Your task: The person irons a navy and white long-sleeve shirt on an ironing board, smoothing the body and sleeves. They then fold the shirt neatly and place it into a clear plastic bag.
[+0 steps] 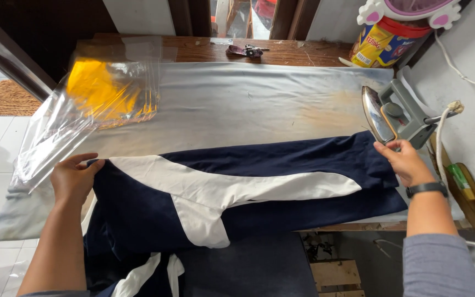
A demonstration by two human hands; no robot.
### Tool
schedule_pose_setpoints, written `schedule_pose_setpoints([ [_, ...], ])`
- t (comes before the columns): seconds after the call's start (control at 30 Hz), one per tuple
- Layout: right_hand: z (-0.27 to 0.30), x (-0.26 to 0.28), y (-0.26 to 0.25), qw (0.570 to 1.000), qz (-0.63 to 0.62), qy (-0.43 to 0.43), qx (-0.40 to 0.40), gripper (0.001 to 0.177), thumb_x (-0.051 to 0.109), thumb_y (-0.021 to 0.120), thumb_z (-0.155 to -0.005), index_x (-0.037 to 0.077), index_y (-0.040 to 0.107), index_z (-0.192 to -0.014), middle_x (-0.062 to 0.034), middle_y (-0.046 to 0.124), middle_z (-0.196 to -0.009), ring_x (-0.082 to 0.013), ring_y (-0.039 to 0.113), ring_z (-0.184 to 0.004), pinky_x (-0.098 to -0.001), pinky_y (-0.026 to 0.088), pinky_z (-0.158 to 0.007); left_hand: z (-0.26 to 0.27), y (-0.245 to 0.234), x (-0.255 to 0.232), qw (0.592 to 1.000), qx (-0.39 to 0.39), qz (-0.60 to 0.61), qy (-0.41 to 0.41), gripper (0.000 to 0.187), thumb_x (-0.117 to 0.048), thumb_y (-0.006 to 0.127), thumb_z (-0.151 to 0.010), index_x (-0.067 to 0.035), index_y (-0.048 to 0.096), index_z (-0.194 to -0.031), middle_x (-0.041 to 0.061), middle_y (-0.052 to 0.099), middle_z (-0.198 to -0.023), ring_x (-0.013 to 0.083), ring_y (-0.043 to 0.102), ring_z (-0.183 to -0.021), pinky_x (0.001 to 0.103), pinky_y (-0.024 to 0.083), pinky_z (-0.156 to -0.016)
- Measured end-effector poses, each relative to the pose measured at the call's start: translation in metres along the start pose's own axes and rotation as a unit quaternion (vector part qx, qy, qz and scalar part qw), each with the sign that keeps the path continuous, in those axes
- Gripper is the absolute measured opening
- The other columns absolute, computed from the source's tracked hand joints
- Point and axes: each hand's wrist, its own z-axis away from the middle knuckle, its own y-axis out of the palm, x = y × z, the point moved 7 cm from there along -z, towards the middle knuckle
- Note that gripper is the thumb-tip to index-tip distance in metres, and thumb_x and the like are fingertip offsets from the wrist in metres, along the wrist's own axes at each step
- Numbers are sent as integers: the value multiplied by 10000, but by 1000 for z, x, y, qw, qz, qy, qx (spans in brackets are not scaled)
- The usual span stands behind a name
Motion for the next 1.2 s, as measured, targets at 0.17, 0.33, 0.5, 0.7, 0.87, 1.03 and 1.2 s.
schedule_pose_setpoints([
  [0.17, -23, 22, 15, 994, -13, -54, 97, 327, 59, 759, -865, 211, 627, -1123, -191, 496, -1303, -258, 468, -1243, -423, 462, -954, -16, 0, 11, 1000, -1, 17, 17, 179, -214, 835, -926, -181, 807, -1100, -5, 564, -773, 154, 490, -650, 294, 464, -672],
  [0.33, -8, 39, 41, 979, 10, -41, 201, 405, 24, 640, -948, 137, 678, -1336, -64, 614, -1449, -188, 503, -1384, -326, 368, -1135, -21, 5, 1, 988, 129, -34, 81, 351, -115, 822, -860, -94, 778, -1208, 117, 772, -1129, 208, 695, -1056, 326, 524, -980],
  [0.5, -40, 24, 34, 988, -18, -144, 52, 465, -123, 600, -912, 166, 717, -1257, -36, 682, -1313, -158, 543, -1334, -301, 349, -1136, -38, -9, 7, 989, 55, -115, 76, 222, -173, 784, -933, -118, 815, -1146, 88, 775, -1030, 247, 677, -1011, 376, 533, -907],
  [0.7, -39, 22, 42, 991, 13, -127, 33, 493, -139, 562, -929, 171, 718, -1279, -82, 669, -1311, -200, 566, -1244, -310, 424, -1032, -40, -6, 5, 985, 80, -156, -4, 246, -234, 699, -1005, -80, 781, -1178, 130, 735, -1136, 326, 651, -1073, 456, 505, -903],
  [0.87, -20, 44, 34, 991, 55, -118, 40, 478, -85, 559, -967, 218, 707, -1306, -92, 639, -1369, -192, 537, -1284, -310, 394, -1046, -53, -5, 4, 974, 54, -205, 78, 236, -261, 671, -1013, -110, 767, -1167, 134, 647, -1286, 360, 550, -1203, 492, 441, -972],
  [1.03, -26, 36, 45, 983, 110, -128, 78, 497, -63, 510, -980, 223, 665, -1356, -96, 575, -1492, -244, 484, -1407, -349, 335, -1150, -56, -7, 21, 992, 84, -86, 47, 179, -222, 667, -1041, -63, 743, -1069, 99, 607, -828, 238, 503, -702, 393, 396, -604],
  [1.2, -44, 29, 56, 948, 233, -215, 14, 529, -40, 503, -944, 229, 682, -1363, -82, 577, -1345, -312, 549, -1280, -387, 384, -1098, -66, 30, 35, 950, 27, -299, 83, 337, -137, 511, -938, -198, 746, -1172, 99, 775, -1093, 313, 558, -1256, 479, 502, -896],
])
